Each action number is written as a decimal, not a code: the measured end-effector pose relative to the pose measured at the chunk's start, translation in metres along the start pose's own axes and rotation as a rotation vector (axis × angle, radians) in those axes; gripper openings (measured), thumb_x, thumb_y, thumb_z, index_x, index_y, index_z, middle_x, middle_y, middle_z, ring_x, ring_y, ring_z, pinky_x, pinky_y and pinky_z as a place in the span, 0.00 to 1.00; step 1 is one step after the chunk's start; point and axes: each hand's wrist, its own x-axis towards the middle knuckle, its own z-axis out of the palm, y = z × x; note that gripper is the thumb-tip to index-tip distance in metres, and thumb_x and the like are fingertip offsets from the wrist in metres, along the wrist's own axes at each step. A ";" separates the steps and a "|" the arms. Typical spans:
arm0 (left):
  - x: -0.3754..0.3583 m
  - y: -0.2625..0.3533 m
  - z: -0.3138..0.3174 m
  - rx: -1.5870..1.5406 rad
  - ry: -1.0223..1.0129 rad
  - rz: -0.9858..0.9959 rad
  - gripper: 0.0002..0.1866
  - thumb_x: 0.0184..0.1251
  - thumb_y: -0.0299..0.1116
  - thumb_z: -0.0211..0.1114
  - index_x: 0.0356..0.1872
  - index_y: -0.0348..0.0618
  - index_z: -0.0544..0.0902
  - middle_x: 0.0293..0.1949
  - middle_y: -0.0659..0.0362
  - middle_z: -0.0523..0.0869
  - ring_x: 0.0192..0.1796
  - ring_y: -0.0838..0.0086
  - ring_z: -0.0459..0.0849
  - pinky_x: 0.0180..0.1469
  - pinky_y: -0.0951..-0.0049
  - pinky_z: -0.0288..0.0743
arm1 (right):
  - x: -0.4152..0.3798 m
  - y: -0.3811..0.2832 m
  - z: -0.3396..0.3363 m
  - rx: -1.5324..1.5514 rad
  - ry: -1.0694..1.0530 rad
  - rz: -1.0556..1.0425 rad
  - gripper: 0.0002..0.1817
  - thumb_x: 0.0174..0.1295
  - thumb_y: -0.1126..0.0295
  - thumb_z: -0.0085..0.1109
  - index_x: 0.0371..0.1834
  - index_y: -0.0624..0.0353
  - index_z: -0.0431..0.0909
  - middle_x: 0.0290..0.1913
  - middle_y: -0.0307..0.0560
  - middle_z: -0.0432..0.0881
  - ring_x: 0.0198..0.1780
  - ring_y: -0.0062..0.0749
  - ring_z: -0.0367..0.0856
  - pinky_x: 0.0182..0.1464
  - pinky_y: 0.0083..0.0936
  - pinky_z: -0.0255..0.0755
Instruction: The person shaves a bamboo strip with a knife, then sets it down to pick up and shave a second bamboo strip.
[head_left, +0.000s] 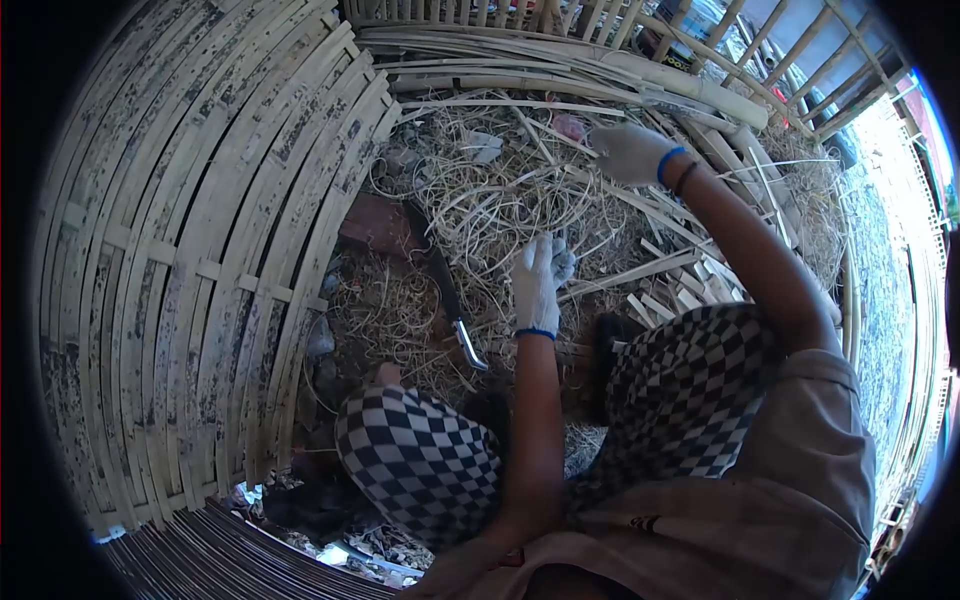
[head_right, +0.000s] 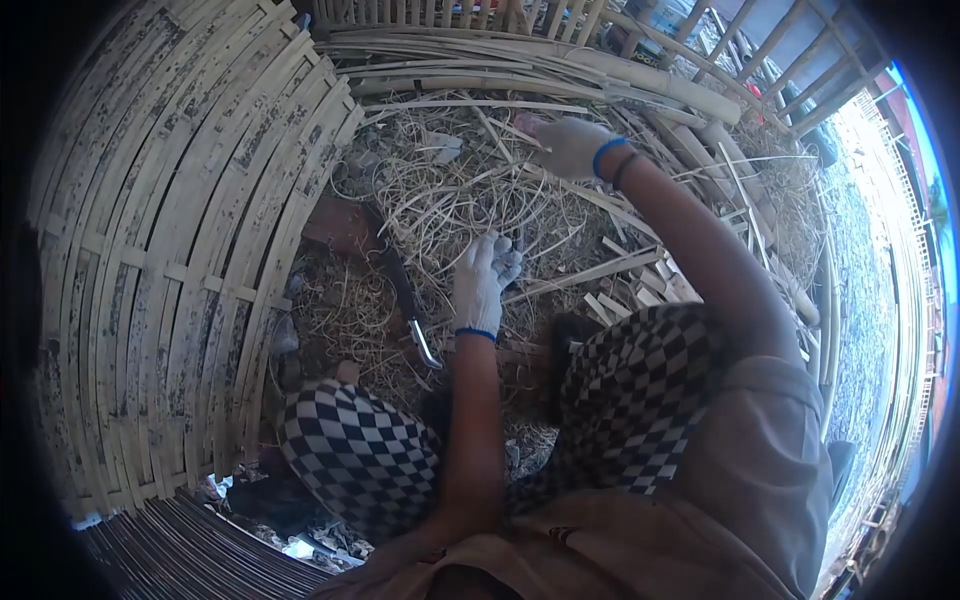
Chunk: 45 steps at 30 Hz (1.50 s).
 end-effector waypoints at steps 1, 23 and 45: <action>0.003 -0.007 -0.008 -0.004 0.021 -0.022 0.21 0.79 0.44 0.61 0.62 0.40 0.76 0.49 0.54 0.84 0.44 0.70 0.86 0.49 0.66 0.82 | -0.002 -0.011 0.003 0.020 -0.071 -0.004 0.19 0.66 0.57 0.55 0.46 0.63 0.78 0.42 0.64 0.86 0.48 0.62 0.85 0.53 0.50 0.78; -0.086 -0.067 0.028 0.517 -0.341 0.188 0.18 0.80 0.40 0.61 0.56 0.34 0.82 0.41 0.59 0.87 0.39 0.81 0.82 0.42 0.77 0.78 | -0.260 -0.091 -0.027 0.176 -0.254 -0.041 0.17 0.69 0.58 0.55 0.52 0.60 0.78 0.44 0.58 0.86 0.50 0.55 0.86 0.56 0.47 0.79; -0.069 -0.195 0.154 1.559 -0.663 0.958 0.21 0.59 0.34 0.76 0.54 0.47 0.84 0.51 0.53 0.84 0.56 0.56 0.82 0.60 0.55 0.75 | -0.413 0.045 0.281 0.631 0.483 1.143 0.07 0.63 0.63 0.62 0.34 0.52 0.80 0.31 0.50 0.87 0.37 0.52 0.87 0.39 0.46 0.79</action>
